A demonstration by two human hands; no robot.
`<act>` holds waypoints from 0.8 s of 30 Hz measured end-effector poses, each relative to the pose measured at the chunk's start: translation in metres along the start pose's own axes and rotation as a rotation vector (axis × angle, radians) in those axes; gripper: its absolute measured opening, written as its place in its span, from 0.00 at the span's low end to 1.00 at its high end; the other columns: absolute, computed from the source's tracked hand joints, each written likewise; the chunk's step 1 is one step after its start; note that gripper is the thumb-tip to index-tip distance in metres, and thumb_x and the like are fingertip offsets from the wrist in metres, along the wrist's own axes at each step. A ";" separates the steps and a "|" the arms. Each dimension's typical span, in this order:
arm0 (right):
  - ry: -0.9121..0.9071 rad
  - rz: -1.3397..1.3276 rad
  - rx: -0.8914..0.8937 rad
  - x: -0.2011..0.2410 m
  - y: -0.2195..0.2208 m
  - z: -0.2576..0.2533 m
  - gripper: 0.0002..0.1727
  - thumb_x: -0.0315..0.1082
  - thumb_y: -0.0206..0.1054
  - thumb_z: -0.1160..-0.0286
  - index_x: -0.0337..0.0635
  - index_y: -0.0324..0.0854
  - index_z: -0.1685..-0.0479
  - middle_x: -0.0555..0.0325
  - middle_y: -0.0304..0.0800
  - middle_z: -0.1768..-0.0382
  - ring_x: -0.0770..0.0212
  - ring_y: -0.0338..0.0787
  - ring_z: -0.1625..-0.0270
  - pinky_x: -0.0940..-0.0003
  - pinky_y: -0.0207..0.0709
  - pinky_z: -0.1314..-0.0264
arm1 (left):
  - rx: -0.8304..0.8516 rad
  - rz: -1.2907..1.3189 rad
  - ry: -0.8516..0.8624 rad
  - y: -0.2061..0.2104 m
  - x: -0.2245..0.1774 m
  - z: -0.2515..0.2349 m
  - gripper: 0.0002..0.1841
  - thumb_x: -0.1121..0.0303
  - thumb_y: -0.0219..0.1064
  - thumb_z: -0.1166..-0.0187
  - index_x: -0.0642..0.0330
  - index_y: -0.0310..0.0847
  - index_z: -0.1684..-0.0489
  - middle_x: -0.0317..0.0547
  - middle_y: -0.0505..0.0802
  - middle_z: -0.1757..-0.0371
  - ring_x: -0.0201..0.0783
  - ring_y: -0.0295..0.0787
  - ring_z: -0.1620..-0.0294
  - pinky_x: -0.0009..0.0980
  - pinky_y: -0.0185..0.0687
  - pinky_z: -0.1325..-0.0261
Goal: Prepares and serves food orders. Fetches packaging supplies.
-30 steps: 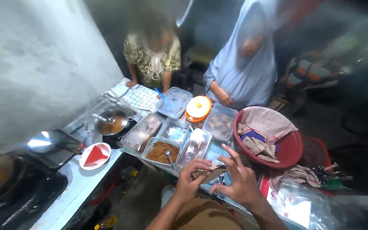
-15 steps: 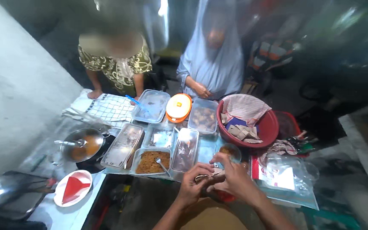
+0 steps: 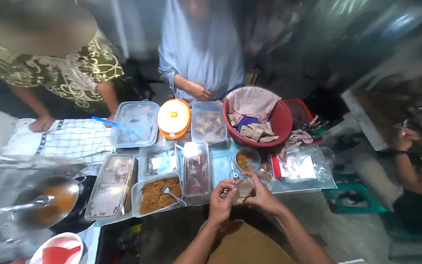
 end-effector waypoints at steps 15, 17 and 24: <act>-0.272 0.471 -0.413 -0.041 0.015 0.009 0.17 0.36 0.70 0.19 0.52 0.87 0.33 0.57 0.82 0.27 0.64 0.85 0.29 0.68 0.87 0.32 | 0.355 -0.470 0.109 -0.035 0.019 -0.023 0.06 0.77 0.75 0.28 0.61 0.88 0.58 0.49 0.86 0.39 0.43 0.85 0.34 0.37 0.90 0.35; -0.297 0.597 -0.381 -0.042 0.009 0.005 0.10 0.37 0.68 0.18 0.54 0.92 0.45 0.64 0.88 0.35 0.67 0.86 0.33 0.71 0.84 0.31 | 0.380 -0.509 0.099 -0.038 0.022 -0.021 0.06 0.76 0.74 0.27 0.60 0.87 0.57 0.49 0.83 0.37 0.40 0.84 0.34 0.34 0.89 0.36; -0.226 0.670 -0.356 -0.048 -0.004 -0.026 0.09 0.39 0.66 0.16 0.53 0.93 0.50 0.67 0.91 0.41 0.72 0.89 0.39 0.70 0.84 0.32 | 0.236 -0.745 0.029 -0.053 0.034 -0.031 0.12 0.73 0.75 0.31 0.50 0.92 0.51 0.44 0.84 0.38 0.33 0.85 0.40 0.30 0.88 0.40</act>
Point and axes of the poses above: each hand's wrist, its own z-axis away from the middle knuckle, its own y-axis out of the palm, x = y × z, the point moved 1 cm from there along -z, towards the middle knuckle
